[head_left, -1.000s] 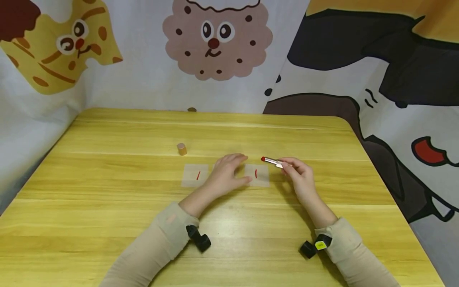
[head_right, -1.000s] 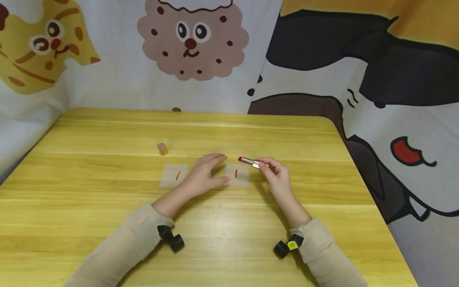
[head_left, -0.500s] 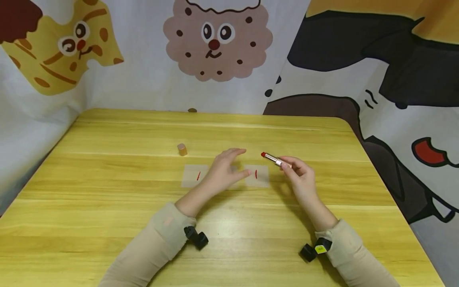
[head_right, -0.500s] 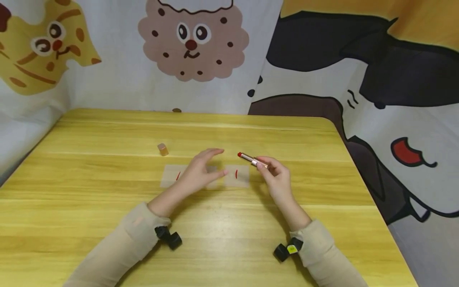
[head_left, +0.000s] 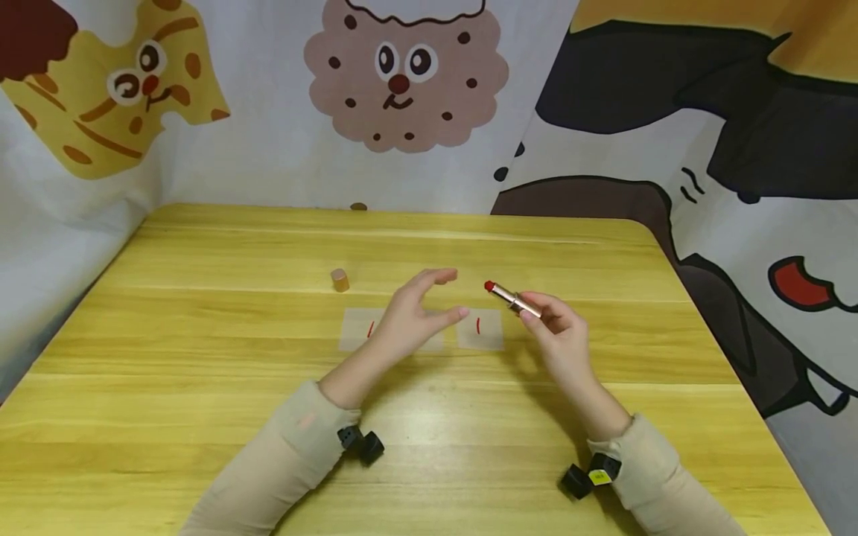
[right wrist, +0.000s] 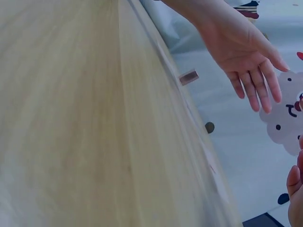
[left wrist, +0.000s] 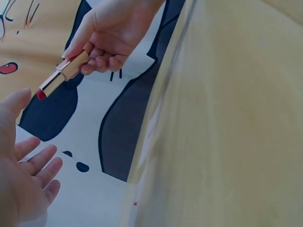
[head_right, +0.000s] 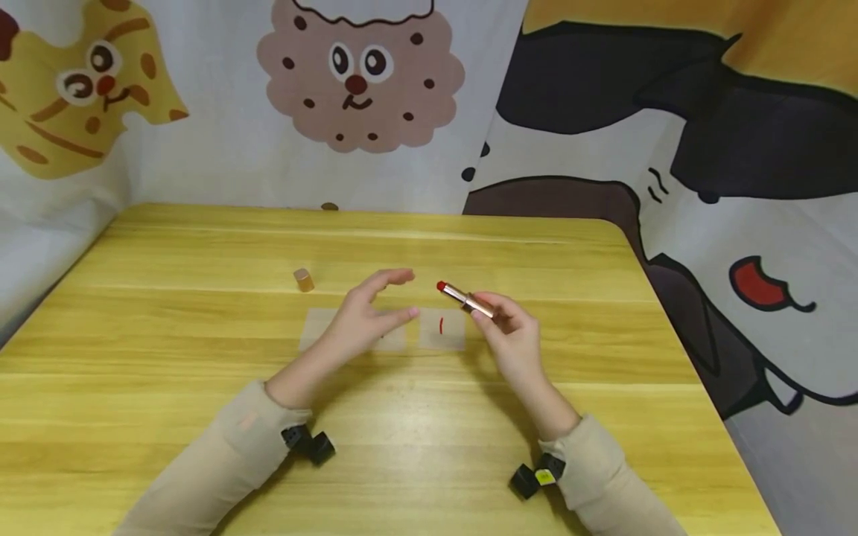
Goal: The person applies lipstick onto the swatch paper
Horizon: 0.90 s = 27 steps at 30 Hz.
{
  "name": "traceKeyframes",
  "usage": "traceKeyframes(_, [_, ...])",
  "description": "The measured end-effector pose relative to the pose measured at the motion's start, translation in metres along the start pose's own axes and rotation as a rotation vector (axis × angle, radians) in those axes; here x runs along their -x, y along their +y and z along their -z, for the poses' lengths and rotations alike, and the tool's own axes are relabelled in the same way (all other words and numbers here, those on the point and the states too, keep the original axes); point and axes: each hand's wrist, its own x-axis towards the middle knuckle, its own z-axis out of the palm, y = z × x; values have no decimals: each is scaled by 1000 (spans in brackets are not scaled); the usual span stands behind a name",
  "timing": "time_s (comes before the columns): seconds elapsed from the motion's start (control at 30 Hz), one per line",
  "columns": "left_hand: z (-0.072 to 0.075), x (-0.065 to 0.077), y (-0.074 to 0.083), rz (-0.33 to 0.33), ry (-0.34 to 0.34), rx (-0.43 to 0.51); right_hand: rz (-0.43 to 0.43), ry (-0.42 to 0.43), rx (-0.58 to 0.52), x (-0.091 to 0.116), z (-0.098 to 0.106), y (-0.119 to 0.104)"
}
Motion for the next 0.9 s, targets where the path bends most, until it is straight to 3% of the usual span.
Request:
traceKeyframes(0.27, [-1, 4, 13, 16, 12, 163, 32, -16, -27, 5, -7, -9])
traceKeyframes(0.5, [-6, 9, 22, -19, 29, 189, 65, -41, -49, 10, -14, -13])
traceKeyframes(0.9, [-11, 14, 24, -72, 64, 238, 112, -101, -98, 14, -22, -18])
